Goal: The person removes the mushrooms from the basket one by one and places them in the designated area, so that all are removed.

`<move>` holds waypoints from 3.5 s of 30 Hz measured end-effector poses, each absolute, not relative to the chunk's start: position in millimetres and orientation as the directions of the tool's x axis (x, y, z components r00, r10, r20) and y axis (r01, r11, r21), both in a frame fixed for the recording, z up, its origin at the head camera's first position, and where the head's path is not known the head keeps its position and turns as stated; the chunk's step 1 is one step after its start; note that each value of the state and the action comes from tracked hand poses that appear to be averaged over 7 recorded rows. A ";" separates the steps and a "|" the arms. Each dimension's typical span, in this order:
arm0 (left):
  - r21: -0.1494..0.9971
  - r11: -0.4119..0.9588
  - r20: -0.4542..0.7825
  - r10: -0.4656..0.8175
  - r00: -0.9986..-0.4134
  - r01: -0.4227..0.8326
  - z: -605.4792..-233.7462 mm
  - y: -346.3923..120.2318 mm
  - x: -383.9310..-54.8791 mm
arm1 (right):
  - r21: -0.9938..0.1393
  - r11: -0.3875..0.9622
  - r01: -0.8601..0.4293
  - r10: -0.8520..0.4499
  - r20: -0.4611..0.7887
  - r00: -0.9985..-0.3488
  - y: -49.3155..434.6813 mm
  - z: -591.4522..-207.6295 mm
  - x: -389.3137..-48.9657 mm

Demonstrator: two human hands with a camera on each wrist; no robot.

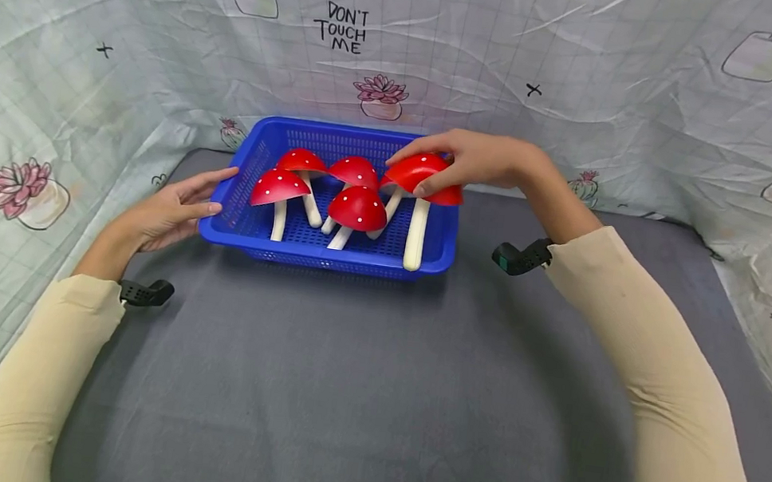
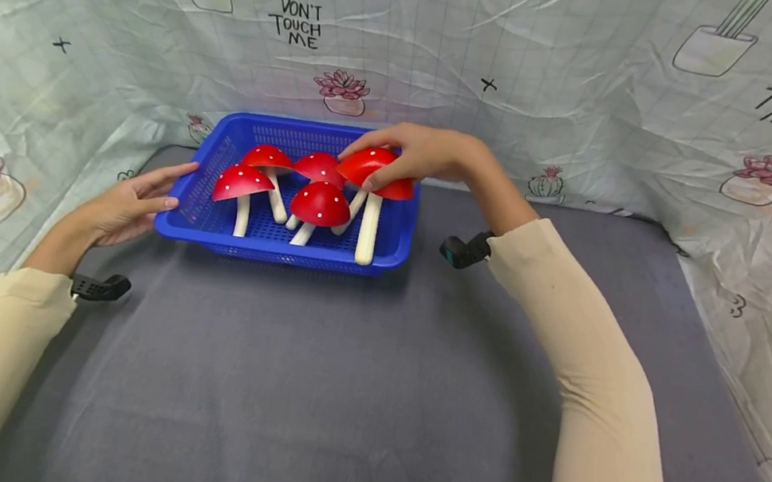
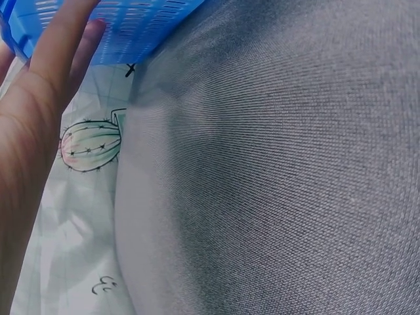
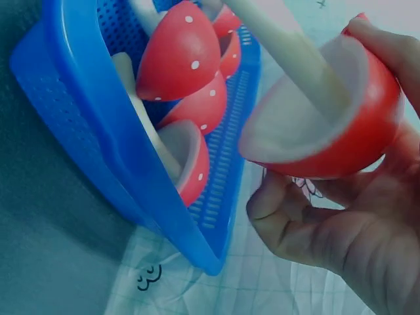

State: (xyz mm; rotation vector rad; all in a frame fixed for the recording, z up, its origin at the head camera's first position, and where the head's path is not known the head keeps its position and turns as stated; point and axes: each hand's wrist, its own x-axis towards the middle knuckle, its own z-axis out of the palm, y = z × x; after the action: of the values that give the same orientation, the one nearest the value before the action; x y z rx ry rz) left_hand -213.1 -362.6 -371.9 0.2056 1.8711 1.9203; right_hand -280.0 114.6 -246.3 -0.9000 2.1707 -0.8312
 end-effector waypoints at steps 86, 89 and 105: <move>0.974 -0.016 -0.203 0.376 -0.904 -0.226 -370.5 -359.5 -213.8 | -0.685 0.662 -0.305 -0.260 0.172 -0.950 198.7 -303.7 -237.4; 0.973 -0.024 -0.202 0.379 -0.903 -0.228 -369.8 -359.3 -211.9 | -0.676 0.668 -0.311 -0.245 0.195 -0.950 205.4 -309.0 -239.0; 0.974 -0.052 -0.188 0.370 -0.910 -0.222 -374.8 -361.0 -210.4 | -0.668 0.698 -0.259 -0.185 0.181 -0.966 226.8 -331.6 -249.5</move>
State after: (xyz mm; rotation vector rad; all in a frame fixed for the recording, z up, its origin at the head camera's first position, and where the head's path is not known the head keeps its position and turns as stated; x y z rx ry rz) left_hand -210.4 -361.0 -374.8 0.1565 1.8330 2.0166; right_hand -249.5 226.8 -331.6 -0.3910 2.9860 -1.1984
